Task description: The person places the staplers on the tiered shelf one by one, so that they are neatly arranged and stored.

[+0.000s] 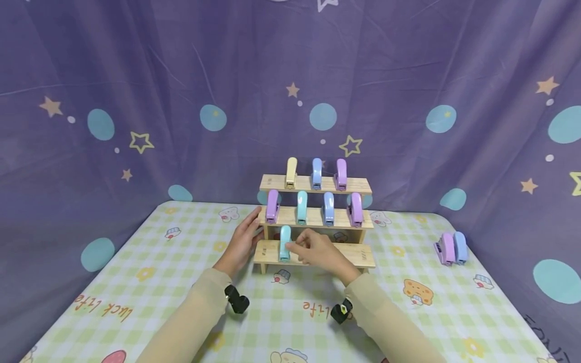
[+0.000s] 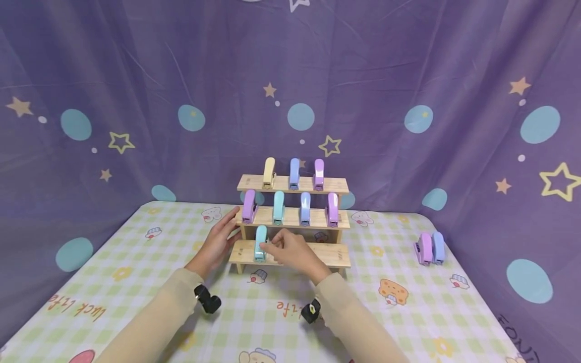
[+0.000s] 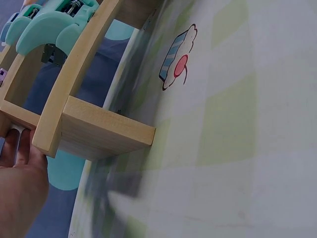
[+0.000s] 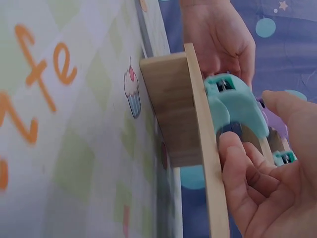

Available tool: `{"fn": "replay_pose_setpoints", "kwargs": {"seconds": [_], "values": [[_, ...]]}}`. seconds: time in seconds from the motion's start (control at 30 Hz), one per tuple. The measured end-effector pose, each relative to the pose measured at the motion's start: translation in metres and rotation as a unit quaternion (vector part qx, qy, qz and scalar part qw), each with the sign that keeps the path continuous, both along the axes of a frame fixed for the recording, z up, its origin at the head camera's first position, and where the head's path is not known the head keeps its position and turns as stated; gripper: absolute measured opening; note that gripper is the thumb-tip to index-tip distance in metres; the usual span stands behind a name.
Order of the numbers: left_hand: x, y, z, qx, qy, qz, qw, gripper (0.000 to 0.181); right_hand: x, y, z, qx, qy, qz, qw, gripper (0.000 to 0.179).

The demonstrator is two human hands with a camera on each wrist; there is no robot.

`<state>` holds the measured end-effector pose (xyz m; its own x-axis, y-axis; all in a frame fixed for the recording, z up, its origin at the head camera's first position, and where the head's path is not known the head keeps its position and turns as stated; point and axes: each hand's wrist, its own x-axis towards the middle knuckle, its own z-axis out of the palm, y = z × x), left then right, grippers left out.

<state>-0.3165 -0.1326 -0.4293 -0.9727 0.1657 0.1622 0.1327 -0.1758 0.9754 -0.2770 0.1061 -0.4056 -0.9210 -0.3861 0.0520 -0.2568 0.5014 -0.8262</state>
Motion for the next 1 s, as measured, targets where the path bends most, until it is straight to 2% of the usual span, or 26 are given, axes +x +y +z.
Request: {"fn": "replay_pose_setpoints", "kwargs": {"seconds": [0.43, 0.63, 0.8, 1.0], "values": [[-0.001, 0.001, 0.002, -0.002, -0.011, 0.008, 0.9999, 0.051, 0.007, 0.057, 0.006, 0.034, 0.030, -0.015, 0.9988, 0.031], [0.000, 0.001, 0.002, 0.003, -0.003, 0.004, 1.0000, 0.052, 0.009, 0.095, 0.006, 0.047, 0.024, -0.030, 0.9982, 0.029], [0.001, 0.001, 0.002, 0.006, 0.001, 0.003, 1.0000, 0.052, 0.011, 0.131, 0.008, 0.053, 0.014, -0.057, 0.9969, 0.029], [0.002, 0.002, 0.002, 0.004, 0.004, -0.002, 1.0000, 0.052, 0.020, 0.176, 0.010, 0.095, 0.021, -0.112, 0.9889, 0.034]]}}
